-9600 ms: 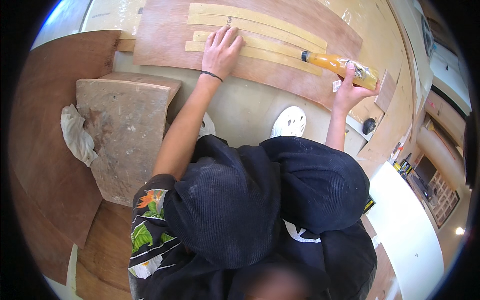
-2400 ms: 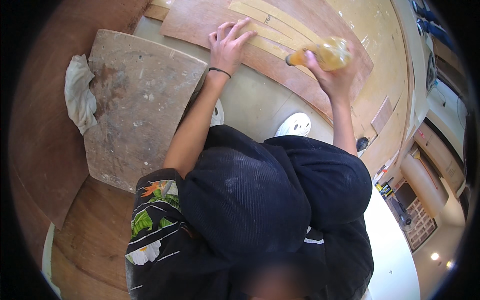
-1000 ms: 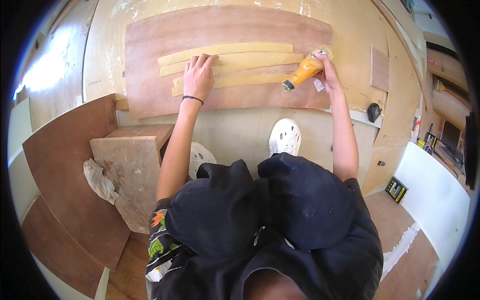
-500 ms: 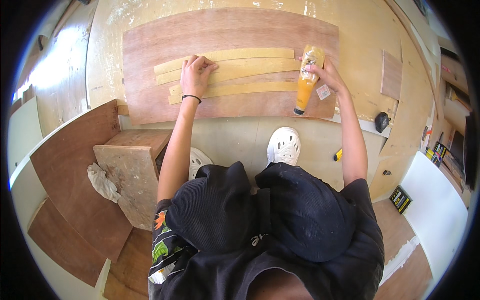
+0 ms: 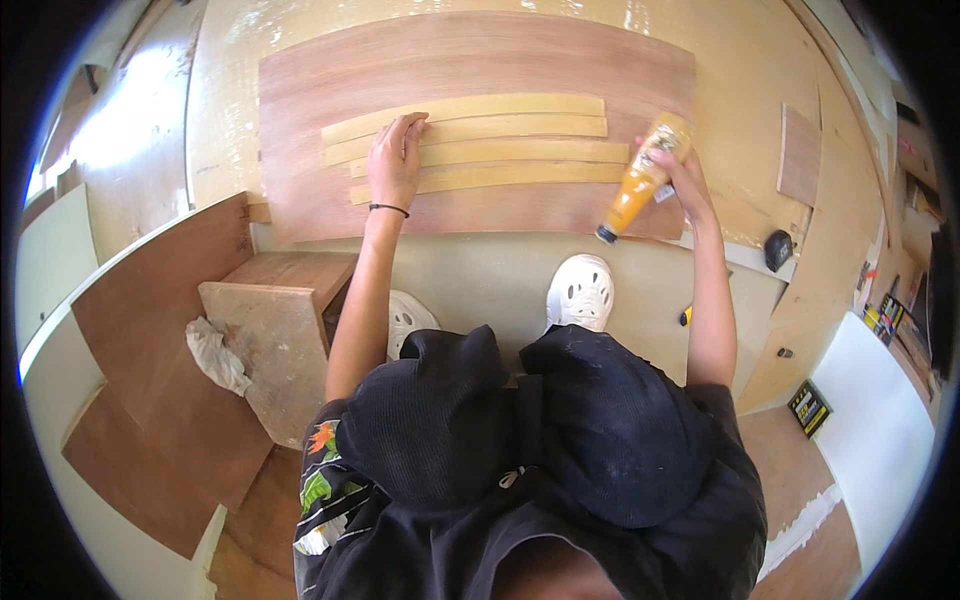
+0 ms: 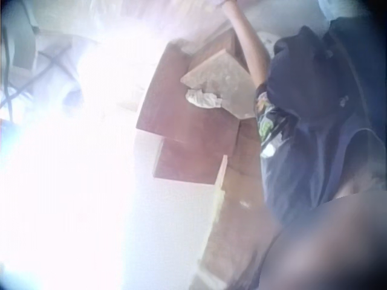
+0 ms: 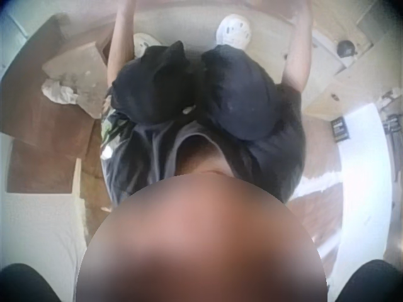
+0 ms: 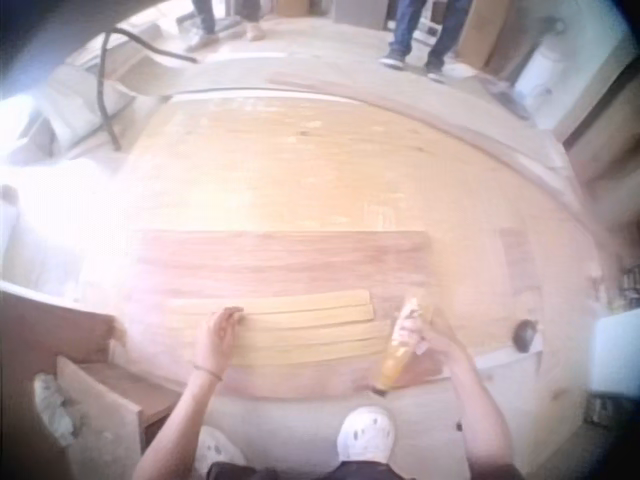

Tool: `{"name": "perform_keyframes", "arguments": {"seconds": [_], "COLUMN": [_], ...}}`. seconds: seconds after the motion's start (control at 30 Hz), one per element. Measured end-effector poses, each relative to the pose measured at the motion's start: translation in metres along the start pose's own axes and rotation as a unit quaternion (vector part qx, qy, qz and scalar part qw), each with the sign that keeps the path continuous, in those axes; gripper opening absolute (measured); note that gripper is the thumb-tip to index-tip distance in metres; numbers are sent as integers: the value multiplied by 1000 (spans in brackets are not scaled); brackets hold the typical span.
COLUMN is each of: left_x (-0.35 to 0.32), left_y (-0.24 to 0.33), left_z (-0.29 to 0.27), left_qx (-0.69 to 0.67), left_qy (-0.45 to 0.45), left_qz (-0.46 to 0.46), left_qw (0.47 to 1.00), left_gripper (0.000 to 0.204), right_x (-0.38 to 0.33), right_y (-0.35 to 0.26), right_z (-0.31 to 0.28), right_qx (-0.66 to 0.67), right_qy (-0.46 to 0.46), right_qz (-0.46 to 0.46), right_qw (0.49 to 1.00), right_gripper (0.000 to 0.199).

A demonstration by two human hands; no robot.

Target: The person applies glue to thin wooden strips and places them onto a curved wooden panel. They then lift the panel and move to a larger wooden frame, where they use a nail gun to attach the panel to the frame.

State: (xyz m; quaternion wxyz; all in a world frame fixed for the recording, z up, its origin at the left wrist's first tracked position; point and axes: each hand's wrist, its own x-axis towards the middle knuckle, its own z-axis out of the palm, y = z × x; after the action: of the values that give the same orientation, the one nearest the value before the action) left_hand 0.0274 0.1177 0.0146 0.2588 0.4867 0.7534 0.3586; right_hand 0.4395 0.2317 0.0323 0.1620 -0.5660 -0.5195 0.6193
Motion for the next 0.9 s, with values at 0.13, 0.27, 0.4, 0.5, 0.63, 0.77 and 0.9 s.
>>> {"name": "perform_keyframes", "arguments": {"seconds": [0.13,0.27,0.4,0.5,0.63,0.77,0.9], "left_x": [-19,-27,-36,-38,-39,-55,-77], "left_y": [-16,-50,-73,-80,-84,-81,-44], "left_z": [-25,-50,-46,-42,-49,-58,-58], "left_qx": [-79,170,175,149,69,87,73], "left_qy": [132,269,197,224,225,230,231], "left_qz": [-115,-178,-147,-126,-123,-131,-48], "left_qw": [981,931,953,955,964,960,969], "left_gripper": [20,26,34,33,36,42,48], "right_x": [-16,-16,-11,-9,-10,-20,-47], "right_y": [6,3,0,1,5,14,29], "right_z": [8,17,28,37,44,37,18], "right_qx": [86,111,101,101,121,283,527], "right_qy": [22,42,31,26,36,104,148], "right_qz": [34,48,63,58,33,2,-26], "right_qw": [995,992,992,993,991,954,837], "right_gripper": [61,59,60,58,56,49,43]}}
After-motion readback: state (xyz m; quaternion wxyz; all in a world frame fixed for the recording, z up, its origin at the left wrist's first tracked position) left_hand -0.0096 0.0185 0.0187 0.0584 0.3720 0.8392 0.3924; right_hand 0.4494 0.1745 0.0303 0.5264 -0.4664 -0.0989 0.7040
